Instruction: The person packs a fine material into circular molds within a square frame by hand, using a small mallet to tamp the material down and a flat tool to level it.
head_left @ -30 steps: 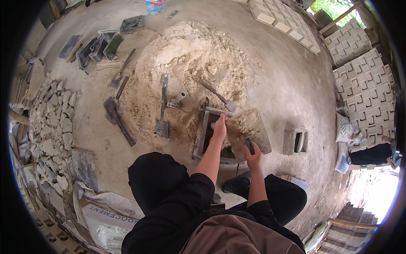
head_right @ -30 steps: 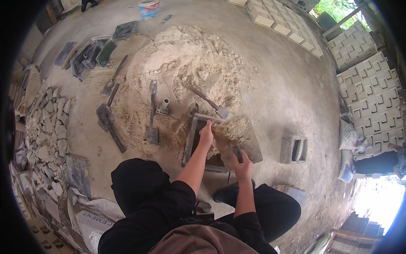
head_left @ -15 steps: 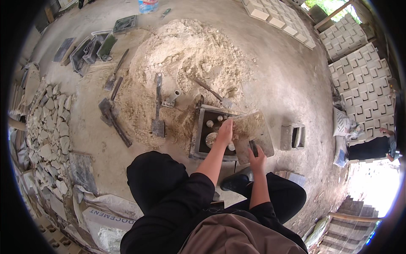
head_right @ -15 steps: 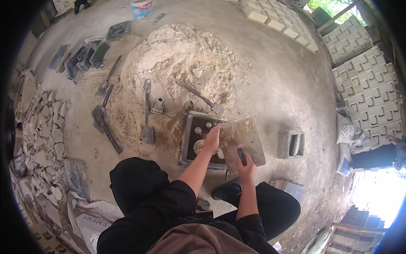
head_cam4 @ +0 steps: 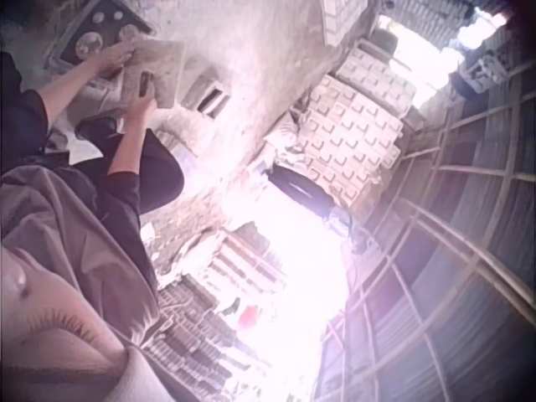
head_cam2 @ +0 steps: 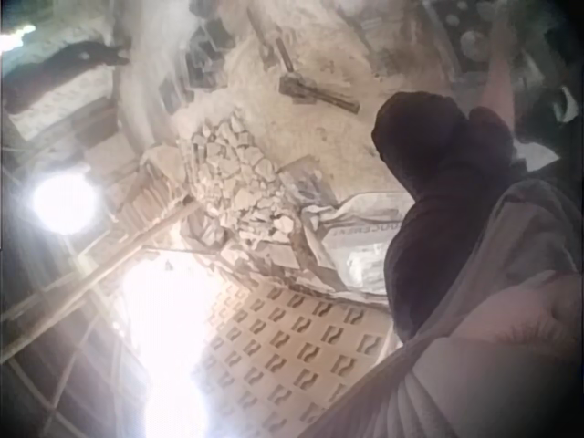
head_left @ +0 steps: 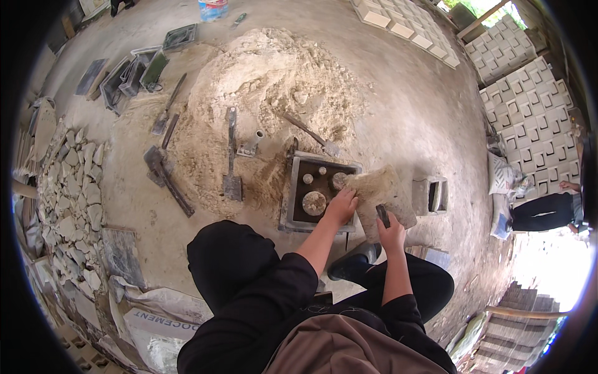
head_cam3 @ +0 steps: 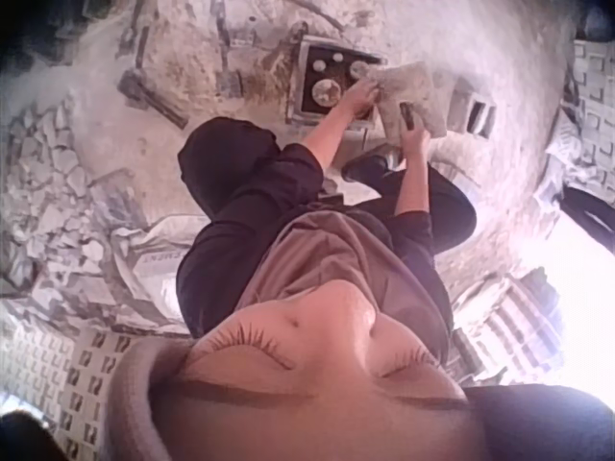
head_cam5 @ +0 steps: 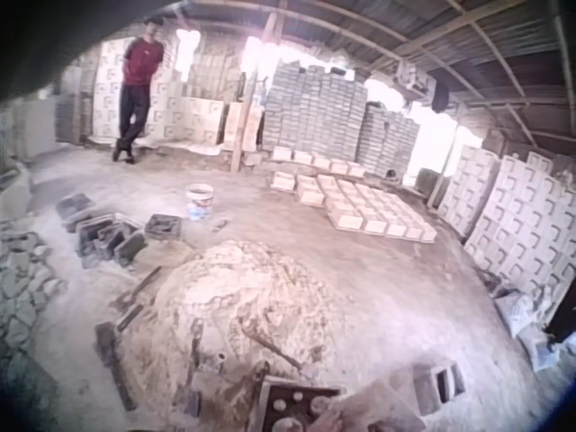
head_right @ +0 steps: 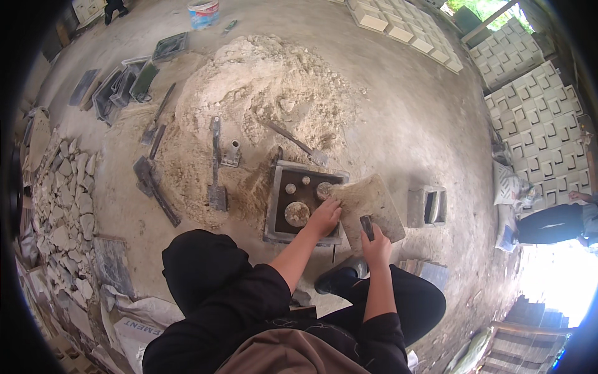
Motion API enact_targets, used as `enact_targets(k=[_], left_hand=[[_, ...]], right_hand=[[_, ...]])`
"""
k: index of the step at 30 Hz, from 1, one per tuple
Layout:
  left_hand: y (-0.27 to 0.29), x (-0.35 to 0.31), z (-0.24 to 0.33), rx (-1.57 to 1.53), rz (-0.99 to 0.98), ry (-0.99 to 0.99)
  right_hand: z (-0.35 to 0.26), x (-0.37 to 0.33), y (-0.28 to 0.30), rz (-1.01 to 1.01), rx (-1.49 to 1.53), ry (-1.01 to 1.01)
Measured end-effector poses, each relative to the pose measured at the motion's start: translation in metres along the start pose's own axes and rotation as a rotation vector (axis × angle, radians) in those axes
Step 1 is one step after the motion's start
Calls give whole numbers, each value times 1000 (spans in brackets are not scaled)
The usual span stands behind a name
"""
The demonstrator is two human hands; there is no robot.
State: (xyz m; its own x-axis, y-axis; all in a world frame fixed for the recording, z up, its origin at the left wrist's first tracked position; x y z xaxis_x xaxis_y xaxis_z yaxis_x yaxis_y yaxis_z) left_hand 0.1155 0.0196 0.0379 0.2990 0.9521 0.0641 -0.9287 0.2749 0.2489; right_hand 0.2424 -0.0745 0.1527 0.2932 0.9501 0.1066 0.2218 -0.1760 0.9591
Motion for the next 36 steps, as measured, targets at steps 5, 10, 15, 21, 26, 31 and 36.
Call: enact_targets(k=[5, 10, 15, 21, 26, 31, 36], left_hand=[[7, -20, 5, 195, -71, -68], [18, -39, 3, 403, -127, -115], [25, -47, -4, 680, -8, -49], [46, -48, -12, 765, 133, -68], [86, -42, -13, 594, 354, 129], [112, -57, -32, 692, 449, 306], [113, -47, -62, 587, 449, 413]], right_hand=[[-11, -1, 21, -186, -81, -3], [-16, 2, 44, -308, -150, 72], [-12, 14, 62, -312, -142, 73], [5, 37, 42, -102, 169, -31], [45, 95, -1, -94, 345, -164], [96, 134, -64, 71, 204, -284], [114, 142, -144, 101, 245, -255]])
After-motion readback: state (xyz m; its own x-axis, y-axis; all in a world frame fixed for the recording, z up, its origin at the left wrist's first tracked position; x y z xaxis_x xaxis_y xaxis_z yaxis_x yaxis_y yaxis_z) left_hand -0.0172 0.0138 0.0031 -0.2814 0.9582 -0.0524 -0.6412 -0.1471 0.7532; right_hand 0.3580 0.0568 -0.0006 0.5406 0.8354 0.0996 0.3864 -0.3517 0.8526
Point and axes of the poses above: each hand's wrist, its own x-axis towards the middle knuckle, its own y-axis out of the back of the hand, z = x × y, the point moved 2 cm from there along x, towards the middle knuckle, and after that the axes turned 6 degrees about y, right-handed, at the moved point
